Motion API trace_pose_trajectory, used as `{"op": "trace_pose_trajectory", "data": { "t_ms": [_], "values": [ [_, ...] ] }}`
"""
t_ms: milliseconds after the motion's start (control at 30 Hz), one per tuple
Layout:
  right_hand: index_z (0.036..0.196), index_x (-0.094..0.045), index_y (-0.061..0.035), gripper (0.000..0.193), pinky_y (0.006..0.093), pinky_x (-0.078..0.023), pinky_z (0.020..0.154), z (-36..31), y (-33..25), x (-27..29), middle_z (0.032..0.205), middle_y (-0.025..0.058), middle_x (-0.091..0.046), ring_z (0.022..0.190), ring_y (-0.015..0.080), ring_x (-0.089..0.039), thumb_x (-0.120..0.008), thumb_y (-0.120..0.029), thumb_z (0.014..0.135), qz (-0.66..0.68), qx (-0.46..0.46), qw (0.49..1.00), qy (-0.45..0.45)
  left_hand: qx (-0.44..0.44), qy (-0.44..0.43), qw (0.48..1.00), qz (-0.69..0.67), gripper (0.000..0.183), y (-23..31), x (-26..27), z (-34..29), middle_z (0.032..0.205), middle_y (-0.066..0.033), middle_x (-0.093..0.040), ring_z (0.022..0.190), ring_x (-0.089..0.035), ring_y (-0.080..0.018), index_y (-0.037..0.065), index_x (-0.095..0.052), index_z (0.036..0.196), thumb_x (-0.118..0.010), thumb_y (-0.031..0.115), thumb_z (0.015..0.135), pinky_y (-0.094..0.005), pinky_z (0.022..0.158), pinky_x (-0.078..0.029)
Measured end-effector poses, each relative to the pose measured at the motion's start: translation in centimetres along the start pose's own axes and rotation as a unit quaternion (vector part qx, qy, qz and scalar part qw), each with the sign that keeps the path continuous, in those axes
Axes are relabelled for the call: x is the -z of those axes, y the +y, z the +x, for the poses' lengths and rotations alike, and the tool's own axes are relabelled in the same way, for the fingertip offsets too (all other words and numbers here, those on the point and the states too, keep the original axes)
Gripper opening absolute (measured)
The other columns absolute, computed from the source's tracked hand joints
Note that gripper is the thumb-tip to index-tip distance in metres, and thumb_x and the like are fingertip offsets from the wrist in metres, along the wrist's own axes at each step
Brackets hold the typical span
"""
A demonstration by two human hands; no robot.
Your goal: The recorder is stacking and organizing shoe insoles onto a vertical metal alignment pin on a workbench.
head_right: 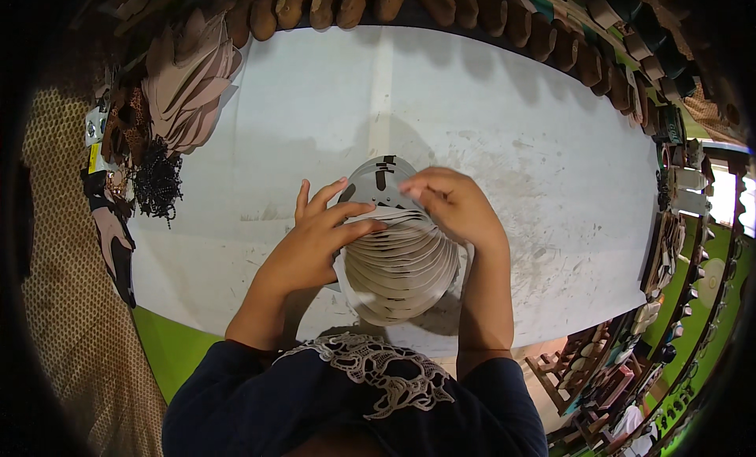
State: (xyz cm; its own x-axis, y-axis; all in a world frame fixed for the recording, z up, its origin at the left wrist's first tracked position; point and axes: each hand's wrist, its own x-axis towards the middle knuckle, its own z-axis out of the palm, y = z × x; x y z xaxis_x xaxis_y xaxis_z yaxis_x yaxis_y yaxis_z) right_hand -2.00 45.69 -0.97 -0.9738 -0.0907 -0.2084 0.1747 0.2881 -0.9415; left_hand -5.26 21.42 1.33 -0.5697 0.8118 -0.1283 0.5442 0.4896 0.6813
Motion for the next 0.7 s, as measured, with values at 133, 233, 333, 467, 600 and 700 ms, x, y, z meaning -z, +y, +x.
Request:
{"op": "trace_pose_trajectory", "data": {
  "t_ms": [133, 233, 333, 467, 600, 700],
  "values": [
    [0.097, -0.069, -0.0060, 0.017, 0.0277, -0.044, 0.070, 0.7, -1.0, -1.1, 0.087, 0.0061, -0.063, 0.079, 0.0167, -0.057, -0.065, -0.008, 0.081, -0.089, -0.037, 0.992, 0.080, -0.009, 0.010, 1.000, 0.003, 0.068, 0.0, -0.1, 0.1, 0.125, 0.0017, -0.053, 0.132, -0.029, -0.0311, 0.024, -0.061, 0.114, -0.063, -0.010, 0.055, -0.0656, 0.106, -0.006],
    [0.100, -0.070, -0.0075, 0.021, 0.0280, -0.044, 0.068, 0.7, -0.5, -1.3, 0.085, 0.0058, -0.062, 0.078, 0.0175, -0.056, -0.067, -0.010, 0.079, -0.137, -0.029, 0.988, 0.058, -0.010, 0.007, 1.000, 0.004, 0.067, 0.0, 0.0, 0.1, 0.125, 0.0018, -0.053, 0.132, -0.030, -0.0308, 0.024, -0.061, 0.114, -0.063, -0.009, 0.055, -0.0654, 0.106, -0.007],
    [0.100, -0.069, -0.0082, 0.024, 0.0288, -0.044, 0.067, 0.6, -0.1, -1.6, 0.085, 0.0054, -0.061, 0.078, 0.0177, -0.055, -0.069, -0.009, 0.076, -0.248, 0.073, 0.962, 0.091, -0.012, 0.009, 1.000, 0.003, 0.067, 0.0, 0.0, 0.1, 0.125, 0.0018, -0.053, 0.132, -0.030, -0.0308, 0.024, -0.061, 0.114, -0.063, -0.009, 0.056, -0.0652, 0.106, -0.006],
    [0.092, -0.068, -0.0062, 0.019, 0.0291, -0.043, 0.067, 0.7, -0.4, -1.8, 0.084, 0.0038, -0.060, 0.078, 0.0180, -0.055, -0.071, -0.009, 0.073, -0.180, 0.028, 0.980, 0.082, -0.016, 0.013, 1.000, 0.007, 0.067, -0.1, 0.0, 0.1, 0.125, 0.0017, -0.053, 0.131, -0.031, -0.0308, 0.024, -0.061, 0.114, -0.063, -0.009, 0.056, -0.0643, 0.107, -0.007],
    [0.085, -0.066, -0.0062, 0.013, 0.0290, -0.043, 0.068, 0.7, -0.7, -1.5, 0.082, 0.0032, -0.061, 0.078, 0.0172, -0.055, -0.072, -0.010, 0.074, -0.124, -0.020, 0.991, 0.035, -0.013, 0.003, 1.000, 0.012, 0.067, -0.1, 0.1, 0.1, 0.126, 0.0016, -0.052, 0.131, -0.030, -0.0313, 0.024, -0.061, 0.114, -0.062, -0.010, 0.056, -0.0637, 0.107, -0.007],
    [0.085, -0.065, -0.0049, 0.011, 0.0301, -0.044, 0.067, 0.2, -1.4, -0.9, 0.077, 0.0053, -0.060, 0.074, 0.0194, -0.055, -0.069, -0.011, 0.077, -0.076, -0.029, 0.996, -0.030, -0.015, 0.035, 0.999, -0.003, 0.066, -0.2, 0.0, 0.0, 0.128, 0.0018, -0.050, 0.132, -0.029, -0.0319, 0.023, -0.062, 0.113, -0.062, -0.010, 0.056, -0.0634, 0.107, -0.007]
  ]
}}
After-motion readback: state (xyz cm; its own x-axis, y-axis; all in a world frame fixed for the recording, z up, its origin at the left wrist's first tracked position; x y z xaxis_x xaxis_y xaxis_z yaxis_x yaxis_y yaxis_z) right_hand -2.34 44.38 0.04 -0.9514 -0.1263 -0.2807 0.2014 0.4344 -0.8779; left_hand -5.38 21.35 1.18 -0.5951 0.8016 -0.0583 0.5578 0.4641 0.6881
